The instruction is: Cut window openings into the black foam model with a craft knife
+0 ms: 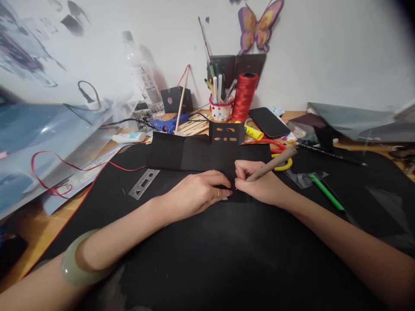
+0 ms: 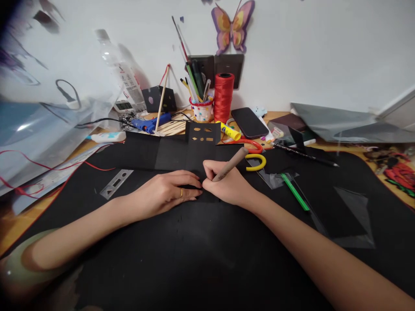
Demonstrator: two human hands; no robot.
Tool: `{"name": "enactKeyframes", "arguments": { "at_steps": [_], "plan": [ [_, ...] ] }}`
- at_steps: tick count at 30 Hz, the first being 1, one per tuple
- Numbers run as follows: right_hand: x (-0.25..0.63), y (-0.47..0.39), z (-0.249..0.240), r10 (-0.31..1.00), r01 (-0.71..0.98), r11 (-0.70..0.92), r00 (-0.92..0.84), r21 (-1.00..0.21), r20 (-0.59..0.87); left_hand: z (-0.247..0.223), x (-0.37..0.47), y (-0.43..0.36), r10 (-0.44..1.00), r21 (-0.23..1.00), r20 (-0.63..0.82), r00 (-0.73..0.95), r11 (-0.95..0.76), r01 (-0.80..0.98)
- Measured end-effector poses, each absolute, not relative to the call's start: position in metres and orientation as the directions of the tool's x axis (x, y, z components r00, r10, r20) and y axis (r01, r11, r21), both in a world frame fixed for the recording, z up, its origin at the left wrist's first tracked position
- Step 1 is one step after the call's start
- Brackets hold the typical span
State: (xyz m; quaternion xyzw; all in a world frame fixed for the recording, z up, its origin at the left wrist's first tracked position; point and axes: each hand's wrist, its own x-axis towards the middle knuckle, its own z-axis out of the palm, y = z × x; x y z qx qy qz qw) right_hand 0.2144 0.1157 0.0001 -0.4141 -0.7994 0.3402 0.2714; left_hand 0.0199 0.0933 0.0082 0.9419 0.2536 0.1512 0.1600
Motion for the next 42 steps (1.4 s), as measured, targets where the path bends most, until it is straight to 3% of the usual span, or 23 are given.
{"name": "enactKeyframes", "arguments": {
  "at_steps": [22,25,30,42],
  "plan": [
    [0.209,0.109,0.001,0.908,0.563,0.364,-0.393,-0.742,0.147,0.007,0.019,0.096,0.549,0.335,0.207,0.810,-0.818,0.468],
    [0.209,0.106,0.003,0.922,0.593,0.336,-0.367,-0.731,0.126,0.015,0.013,0.106,0.616,0.283,0.225,0.755,-0.783,0.554],
    [0.209,0.103,0.008,0.929,0.632,0.314,-0.359,-0.709,0.092,0.034,0.000,0.140,0.806,0.108,0.280,0.521,-0.566,0.818],
    [0.209,0.103,0.008,0.922,0.686,0.358,-0.369,-0.633,0.122,0.058,-0.007,0.166,0.908,-0.068,0.036,0.417,-0.414,0.908]
  ]
}}
